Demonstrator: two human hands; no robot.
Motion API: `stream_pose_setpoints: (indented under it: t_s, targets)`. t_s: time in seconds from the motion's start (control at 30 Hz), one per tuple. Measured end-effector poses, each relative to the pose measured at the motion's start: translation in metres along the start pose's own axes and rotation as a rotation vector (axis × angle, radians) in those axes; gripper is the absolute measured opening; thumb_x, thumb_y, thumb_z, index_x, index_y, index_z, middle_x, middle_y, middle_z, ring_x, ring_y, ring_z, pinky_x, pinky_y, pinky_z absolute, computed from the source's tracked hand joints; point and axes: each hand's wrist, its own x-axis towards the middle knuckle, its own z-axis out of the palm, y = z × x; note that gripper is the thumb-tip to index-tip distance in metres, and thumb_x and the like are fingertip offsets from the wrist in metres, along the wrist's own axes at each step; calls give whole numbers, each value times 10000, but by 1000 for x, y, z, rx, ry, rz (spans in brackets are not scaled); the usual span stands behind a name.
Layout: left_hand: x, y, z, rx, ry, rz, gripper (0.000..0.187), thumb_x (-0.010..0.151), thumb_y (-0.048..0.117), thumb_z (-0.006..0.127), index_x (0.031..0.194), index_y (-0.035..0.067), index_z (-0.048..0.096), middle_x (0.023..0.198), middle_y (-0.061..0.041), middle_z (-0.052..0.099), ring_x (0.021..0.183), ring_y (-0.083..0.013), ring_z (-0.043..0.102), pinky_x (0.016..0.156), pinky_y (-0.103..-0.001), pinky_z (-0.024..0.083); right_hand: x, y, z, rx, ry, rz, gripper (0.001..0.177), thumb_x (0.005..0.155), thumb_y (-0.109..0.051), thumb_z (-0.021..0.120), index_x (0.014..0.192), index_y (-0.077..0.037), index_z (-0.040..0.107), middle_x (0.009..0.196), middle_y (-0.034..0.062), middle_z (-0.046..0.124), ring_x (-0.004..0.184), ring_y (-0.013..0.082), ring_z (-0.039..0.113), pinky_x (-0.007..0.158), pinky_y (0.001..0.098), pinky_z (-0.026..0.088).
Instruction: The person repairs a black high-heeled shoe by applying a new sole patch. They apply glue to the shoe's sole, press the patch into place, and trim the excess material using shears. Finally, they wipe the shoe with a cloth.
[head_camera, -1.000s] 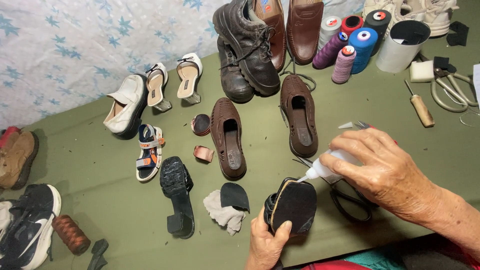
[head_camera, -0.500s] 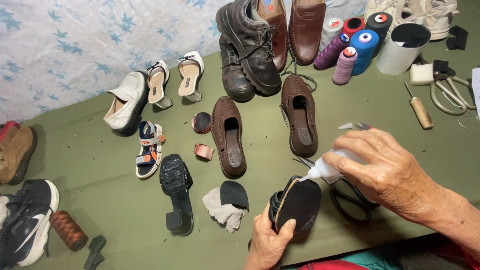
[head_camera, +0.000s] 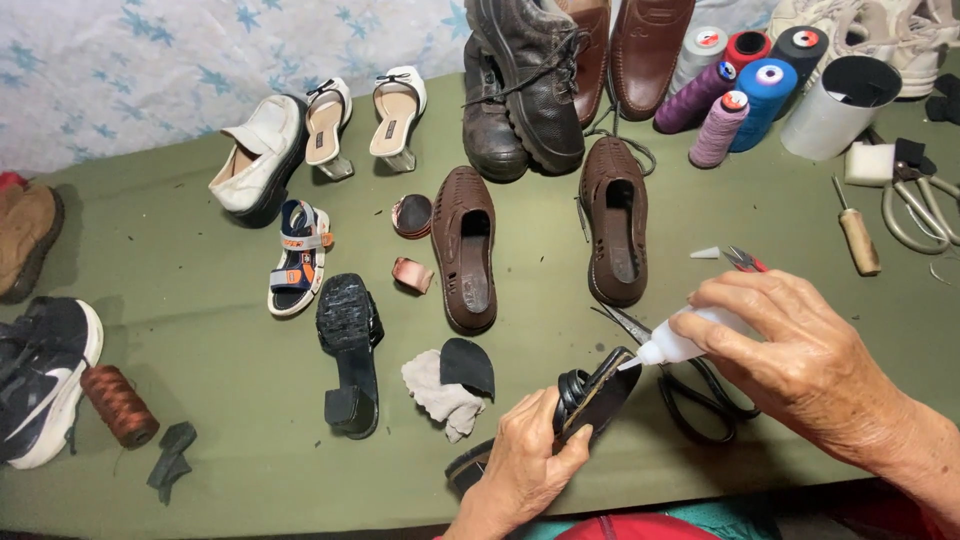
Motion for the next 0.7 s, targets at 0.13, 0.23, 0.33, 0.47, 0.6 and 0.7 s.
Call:
stream_pose_setpoints:
  t_s: [0.13,0.23,0.33,0.47,0.6,0.7]
  targets:
    - [0,0,-2,83,1,30,216,961,199,621,980,17,505,759,-130,518,649,-340,450,640,-426,397,-1,-4,3,3,5,-13,190,1015,-130,557,1141,-196,683,1172,70,641,1076,276,643,966,450,516]
    - [0,0,-4,130,-12,50,221,973,205,620,977,15,507,791,-131,513,658,-346,451,639,-432,383,1,-7,4,6,-10,-22,199,1030,-160,522,1149,-199,677,1178,70,637,1091,283,636,961,449,504]
    - [2,2,-6,163,-32,74,211,962,168,639,1011,2,519,796,-141,517,661,-343,457,640,-421,384,5,-12,3,-17,-2,-60,193,1026,-110,528,1121,-189,676,1154,59,630,1094,287,637,953,437,498]
    - [3,2,-6,213,-55,69,211,941,164,662,981,22,512,788,-135,519,663,-336,457,641,-413,381,11,-19,1,-57,15,-101,140,1015,-107,576,1089,-174,674,1136,66,632,1061,290,634,953,441,504]
    - [5,2,-6,247,-86,56,216,933,173,664,974,36,503,812,-136,534,670,-340,463,642,-418,379,17,-23,0,-61,26,-142,108,1018,-112,572,1040,-143,674,1099,101,638,1017,293,639,911,453,524]
    - [6,4,-8,313,-84,75,245,908,157,710,970,44,500,807,-127,531,674,-325,468,637,-411,378,19,-25,1,-82,46,-158,117,1011,-73,571,1020,-146,662,1082,113,640,990,296,646,905,462,525]
